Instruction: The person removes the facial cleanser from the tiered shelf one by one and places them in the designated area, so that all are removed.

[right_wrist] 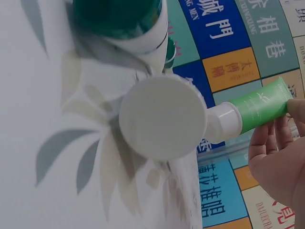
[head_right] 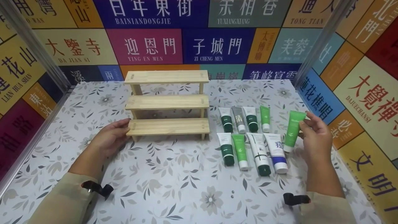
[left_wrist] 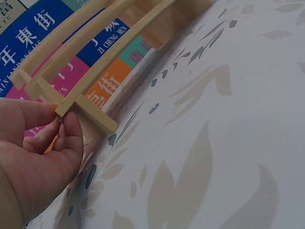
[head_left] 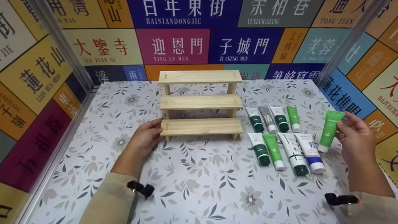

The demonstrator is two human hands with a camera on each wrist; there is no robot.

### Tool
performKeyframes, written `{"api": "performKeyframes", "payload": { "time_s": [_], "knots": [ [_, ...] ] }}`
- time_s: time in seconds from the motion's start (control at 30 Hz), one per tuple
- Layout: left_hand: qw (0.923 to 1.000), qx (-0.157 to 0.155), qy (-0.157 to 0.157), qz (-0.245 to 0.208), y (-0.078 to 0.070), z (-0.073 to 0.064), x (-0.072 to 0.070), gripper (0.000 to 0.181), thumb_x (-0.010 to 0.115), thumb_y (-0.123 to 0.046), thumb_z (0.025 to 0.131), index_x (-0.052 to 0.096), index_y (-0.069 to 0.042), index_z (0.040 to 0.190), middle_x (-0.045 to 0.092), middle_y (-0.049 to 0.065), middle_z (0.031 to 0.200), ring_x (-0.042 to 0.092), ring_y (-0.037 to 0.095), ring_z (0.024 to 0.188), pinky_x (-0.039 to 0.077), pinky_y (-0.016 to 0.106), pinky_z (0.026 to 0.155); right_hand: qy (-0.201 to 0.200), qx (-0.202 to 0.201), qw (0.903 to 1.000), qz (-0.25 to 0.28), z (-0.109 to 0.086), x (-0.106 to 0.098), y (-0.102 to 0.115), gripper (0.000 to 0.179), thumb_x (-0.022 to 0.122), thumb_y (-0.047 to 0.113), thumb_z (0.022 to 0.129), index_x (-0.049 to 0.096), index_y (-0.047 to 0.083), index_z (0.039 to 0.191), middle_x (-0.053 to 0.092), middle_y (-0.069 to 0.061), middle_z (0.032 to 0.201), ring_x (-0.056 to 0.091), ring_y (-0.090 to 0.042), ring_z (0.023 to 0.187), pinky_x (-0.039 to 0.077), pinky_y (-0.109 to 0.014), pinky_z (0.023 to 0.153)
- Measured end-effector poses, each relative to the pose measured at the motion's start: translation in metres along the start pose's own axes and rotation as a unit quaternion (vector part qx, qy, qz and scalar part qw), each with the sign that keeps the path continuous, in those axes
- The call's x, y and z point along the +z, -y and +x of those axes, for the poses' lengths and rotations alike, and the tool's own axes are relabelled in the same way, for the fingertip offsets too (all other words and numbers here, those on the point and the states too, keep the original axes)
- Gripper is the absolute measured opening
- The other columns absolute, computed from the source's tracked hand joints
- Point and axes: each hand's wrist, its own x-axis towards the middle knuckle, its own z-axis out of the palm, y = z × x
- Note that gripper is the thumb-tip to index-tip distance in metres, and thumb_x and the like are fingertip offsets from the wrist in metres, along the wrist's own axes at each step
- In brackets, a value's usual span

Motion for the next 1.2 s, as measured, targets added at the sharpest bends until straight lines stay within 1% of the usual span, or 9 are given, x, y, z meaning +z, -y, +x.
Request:
{"api": "performKeyframes", "payload": {
  "time_s": [0.17, 0.3, 0.43, 0.63, 0.73, 0.83, 0.9, 1.03, 1.2],
  "knots": [
    [0.9999, -0.007, -0.004, 0.010, -0.001, 0.000, 0.000, 0.058, 0.056, 0.004, 0.105, 0.044, -0.003, 0.161, 0.052, 0.013, 0.156, 0.063, 0.013, 0.120, 0.058, 0.021, 0.094, 0.005, 0.064, 0.9972, -0.038, 0.009, -0.014, -0.003, 0.068, 0.083, 0.018, 0.094, 0.057, 0.032, 0.155, 0.055, 0.012, 0.128, 0.056, -0.008, 0.114, 0.058, -0.017, 0.083],
    [0.9999, -0.007, -0.001, 0.014, -0.001, -0.001, -0.001, 0.058, 0.055, 0.003, 0.105, 0.043, -0.003, 0.161, 0.050, 0.014, 0.159, 0.062, 0.014, 0.123, 0.057, 0.021, 0.095, 0.022, 0.109, 0.9900, -0.086, 0.018, -0.020, -0.007, 0.070, 0.082, 0.023, 0.095, 0.053, 0.034, 0.158, 0.058, 0.019, 0.127, 0.055, -0.006, 0.113, 0.057, -0.017, 0.084],
    [0.9999, -0.006, 0.000, 0.011, -0.001, -0.002, 0.000, 0.058, 0.054, 0.004, 0.105, 0.043, -0.003, 0.162, 0.049, 0.015, 0.161, 0.062, 0.014, 0.123, 0.057, 0.021, 0.096, 0.027, 0.138, 0.9799, -0.142, 0.030, -0.026, -0.013, 0.073, 0.084, 0.031, 0.094, 0.050, 0.034, 0.159, 0.058, 0.023, 0.124, 0.053, -0.006, 0.113, 0.057, -0.018, 0.084],
    [0.9999, -0.005, 0.003, 0.011, -0.001, -0.001, 0.000, 0.059, 0.055, 0.003, 0.105, 0.042, -0.003, 0.162, 0.049, 0.014, 0.159, 0.062, 0.013, 0.119, 0.057, 0.021, 0.093, 0.010, 0.183, 0.9636, -0.195, 0.042, -0.035, -0.021, 0.075, 0.086, 0.040, 0.091, 0.052, 0.036, 0.157, 0.055, 0.023, 0.120, 0.051, -0.008, 0.113, 0.056, -0.021, 0.083],
    [0.9999, 0.002, 0.010, 0.008, -0.001, 0.000, 0.000, 0.059, 0.054, 0.005, 0.105, 0.040, -0.001, 0.162, 0.048, 0.016, 0.159, 0.063, 0.012, 0.116, 0.057, 0.020, 0.090, 0.007, 0.192, 0.9499, -0.246, 0.047, -0.036, -0.027, 0.074, 0.085, 0.046, 0.091, 0.052, 0.038, 0.157, 0.054, 0.024, 0.118, 0.053, -0.010, 0.110, 0.055, -0.024, 0.083],
    [0.9998, 0.007, 0.015, 0.009, -0.001, 0.000, 0.000, 0.060, 0.053, 0.006, 0.106, 0.038, 0.001, 0.163, 0.046, 0.017, 0.160, 0.063, 0.010, 0.113, 0.056, 0.019, 0.088, 0.005, 0.194, 0.9312, -0.308, 0.051, -0.036, -0.032, 0.074, 0.083, 0.055, 0.090, 0.053, 0.040, 0.156, 0.051, 0.025, 0.120, 0.054, -0.009, 0.109, 0.055, -0.025, 0.084],
    [0.9999, 0.005, 0.010, 0.011, -0.002, -0.001, 0.000, 0.059, 0.053, 0.005, 0.105, 0.039, -0.001, 0.163, 0.047, 0.016, 0.159, 0.063, 0.010, 0.111, 0.056, 0.020, 0.087, 0.003, 0.191, 0.9221, -0.336, 0.053, -0.035, -0.034, 0.075, 0.081, 0.058, 0.090, 0.052, 0.040, 0.156, 0.049, 0.025, 0.120, 0.055, -0.009, 0.108, 0.055, -0.026, 0.085],
    [0.9999, -0.002, 0.001, 0.016, -0.002, -0.002, 0.000, 0.058, 0.054, 0.004, 0.105, 0.042, -0.003, 0.162, 0.050, 0.014, 0.158, 0.064, 0.010, 0.112, 0.056, 0.021, 0.088, -0.005, 0.193, 0.9134, -0.359, 0.055, -0.035, -0.035, 0.071, 0.078, 0.059, 0.092, 0.053, 0.040, 0.156, 0.049, 0.024, 0.118, 0.056, -0.010, 0.109, 0.056, -0.027, 0.086],
    [0.9999, -0.004, 0.001, 0.013, -0.002, -0.002, -0.001, 0.058, 0.055, 0.004, 0.105, 0.043, -0.003, 0.161, 0.052, 0.012, 0.154, 0.064, 0.011, 0.112, 0.056, 0.021, 0.088, -0.012, 0.198, 0.9141, -0.354, 0.054, -0.036, -0.034, 0.067, 0.075, 0.057, 0.096, 0.051, 0.040, 0.157, 0.050, 0.024, 0.117, 0.057, -0.011, 0.109, 0.057, -0.027, 0.086]
  ]
}}
